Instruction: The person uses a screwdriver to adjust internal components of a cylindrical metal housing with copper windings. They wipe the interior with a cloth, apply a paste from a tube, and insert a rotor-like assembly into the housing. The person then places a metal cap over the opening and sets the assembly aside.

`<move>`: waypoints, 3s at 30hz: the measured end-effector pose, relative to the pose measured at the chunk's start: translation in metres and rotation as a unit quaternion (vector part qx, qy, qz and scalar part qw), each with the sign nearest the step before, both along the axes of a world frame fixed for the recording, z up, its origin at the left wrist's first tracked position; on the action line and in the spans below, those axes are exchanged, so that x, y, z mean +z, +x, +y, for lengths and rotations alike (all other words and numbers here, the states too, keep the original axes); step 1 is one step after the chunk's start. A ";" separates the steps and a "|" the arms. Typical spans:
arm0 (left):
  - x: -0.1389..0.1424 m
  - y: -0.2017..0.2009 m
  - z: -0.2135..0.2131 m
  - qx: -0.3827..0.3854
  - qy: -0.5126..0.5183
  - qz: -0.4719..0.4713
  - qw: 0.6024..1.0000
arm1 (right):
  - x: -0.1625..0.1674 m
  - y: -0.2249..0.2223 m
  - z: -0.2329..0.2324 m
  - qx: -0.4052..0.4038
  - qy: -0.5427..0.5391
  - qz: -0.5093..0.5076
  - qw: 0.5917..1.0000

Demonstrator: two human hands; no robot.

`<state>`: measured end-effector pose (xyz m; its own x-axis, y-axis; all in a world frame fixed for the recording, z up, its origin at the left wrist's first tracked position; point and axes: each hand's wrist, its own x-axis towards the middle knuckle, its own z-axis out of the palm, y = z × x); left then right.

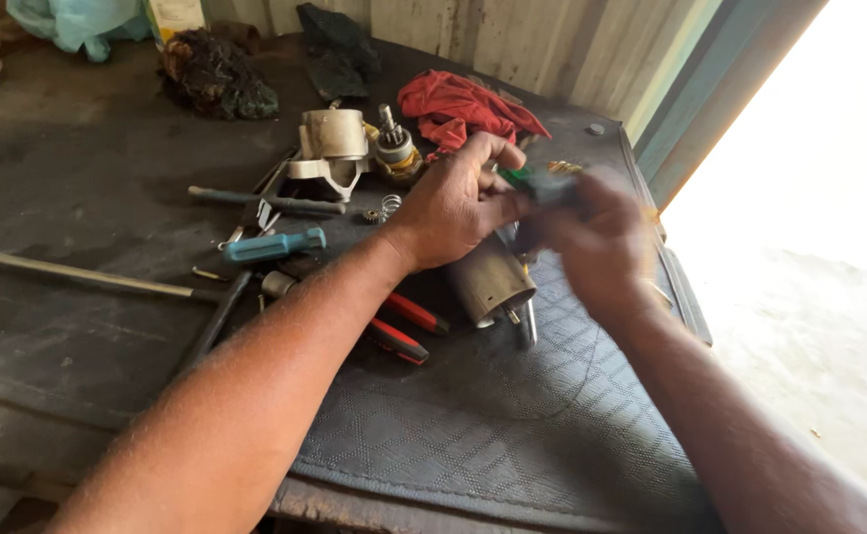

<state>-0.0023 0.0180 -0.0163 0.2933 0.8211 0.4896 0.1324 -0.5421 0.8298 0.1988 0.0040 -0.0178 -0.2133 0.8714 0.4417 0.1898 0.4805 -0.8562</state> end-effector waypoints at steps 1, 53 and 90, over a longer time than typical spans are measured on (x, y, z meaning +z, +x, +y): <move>0.002 -0.002 -0.001 -0.030 0.002 -0.007 1.000 | 0.008 0.007 -0.001 -0.017 0.001 0.100 0.995; -0.018 -0.008 0.015 0.114 -0.146 -0.168 0.968 | 0.001 0.011 -0.050 -0.125 -0.101 0.041 0.986; -0.016 0.026 -0.002 0.141 -0.167 -0.014 0.976 | -0.010 0.013 -0.088 -0.201 0.060 -0.331 0.920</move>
